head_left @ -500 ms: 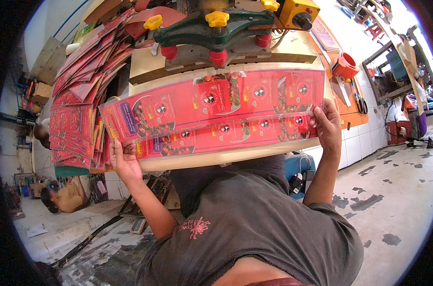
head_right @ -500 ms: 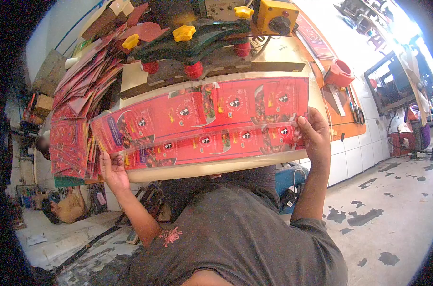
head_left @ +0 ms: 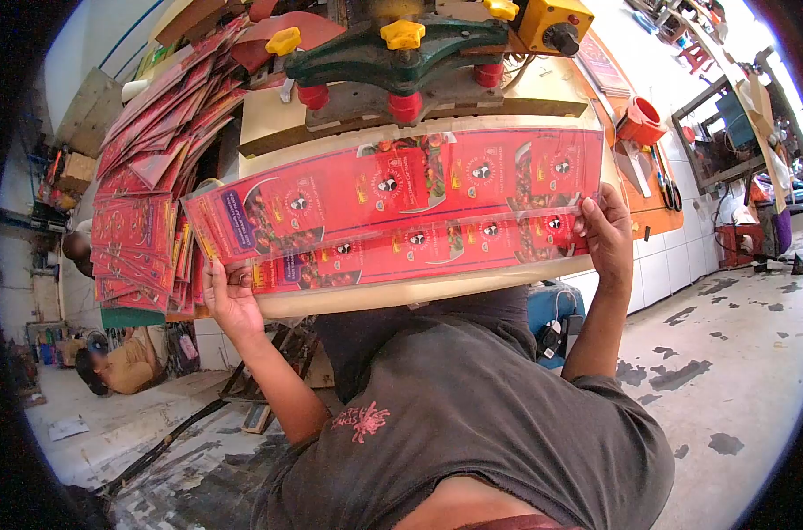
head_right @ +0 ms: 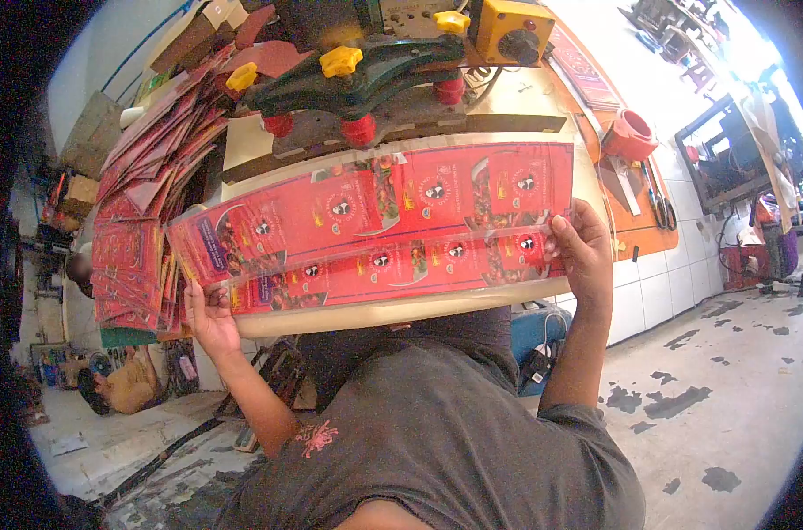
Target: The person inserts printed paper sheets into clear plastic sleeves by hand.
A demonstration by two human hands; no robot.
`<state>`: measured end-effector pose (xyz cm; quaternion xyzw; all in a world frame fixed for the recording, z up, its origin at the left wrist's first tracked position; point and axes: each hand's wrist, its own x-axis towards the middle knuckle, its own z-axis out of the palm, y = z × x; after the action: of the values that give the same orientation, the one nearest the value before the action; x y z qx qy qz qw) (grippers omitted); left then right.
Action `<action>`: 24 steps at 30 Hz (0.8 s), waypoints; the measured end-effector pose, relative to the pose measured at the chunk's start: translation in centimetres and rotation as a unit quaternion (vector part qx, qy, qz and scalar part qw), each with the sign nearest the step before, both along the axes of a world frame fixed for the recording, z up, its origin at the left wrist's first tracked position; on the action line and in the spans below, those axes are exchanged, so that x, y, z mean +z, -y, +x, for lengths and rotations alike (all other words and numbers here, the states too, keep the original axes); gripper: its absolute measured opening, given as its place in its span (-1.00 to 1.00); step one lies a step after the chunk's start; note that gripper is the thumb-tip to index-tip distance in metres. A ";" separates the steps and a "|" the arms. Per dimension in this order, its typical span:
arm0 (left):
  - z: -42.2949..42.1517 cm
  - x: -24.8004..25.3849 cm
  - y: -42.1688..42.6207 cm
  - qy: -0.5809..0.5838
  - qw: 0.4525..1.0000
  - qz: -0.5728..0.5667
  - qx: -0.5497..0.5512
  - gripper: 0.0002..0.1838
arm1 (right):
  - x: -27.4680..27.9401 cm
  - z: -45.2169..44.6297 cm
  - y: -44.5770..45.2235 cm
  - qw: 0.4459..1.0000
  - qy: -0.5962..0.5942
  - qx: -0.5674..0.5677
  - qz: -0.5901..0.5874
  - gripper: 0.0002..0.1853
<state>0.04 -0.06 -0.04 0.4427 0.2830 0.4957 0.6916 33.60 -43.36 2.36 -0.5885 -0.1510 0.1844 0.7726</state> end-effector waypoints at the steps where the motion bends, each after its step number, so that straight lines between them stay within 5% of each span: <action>1: -0.1 -0.1 -0.1 0.000 1.000 0.003 -0.002 -0.89 | 0.0 0.0 0.0 1.000 0.002 0.000 -0.002 -0.69; 15: 0.6 0.9 0.6 0.008 1.000 0.001 -0.003 -0.86 | 0.9 -0.4 0.1 1.000 -0.008 0.001 -0.010 -0.70; 18: 1.2 2.6 1.6 -0.001 0.998 -0.012 0.064 -0.82 | 1.7 -0.6 0.5 1.000 -0.021 0.003 -0.007 -0.70; 20: -1.2 2.1 0.0 -0.142 0.989 0.015 -0.044 -0.80 | 1.5 -0.1 1.7 0.998 -0.013 0.046 -0.050 -0.69; 24: -2.0 2.1 -0.6 -0.341 0.934 0.068 -0.082 -0.77 | 2.3 0.0 2.1 0.989 -0.029 0.062 -0.129 -0.70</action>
<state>-1.97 0.55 2.02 0.6530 0.4299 0.2743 0.5599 33.60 -45.48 4.63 -0.6669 -0.1396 0.2674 0.6814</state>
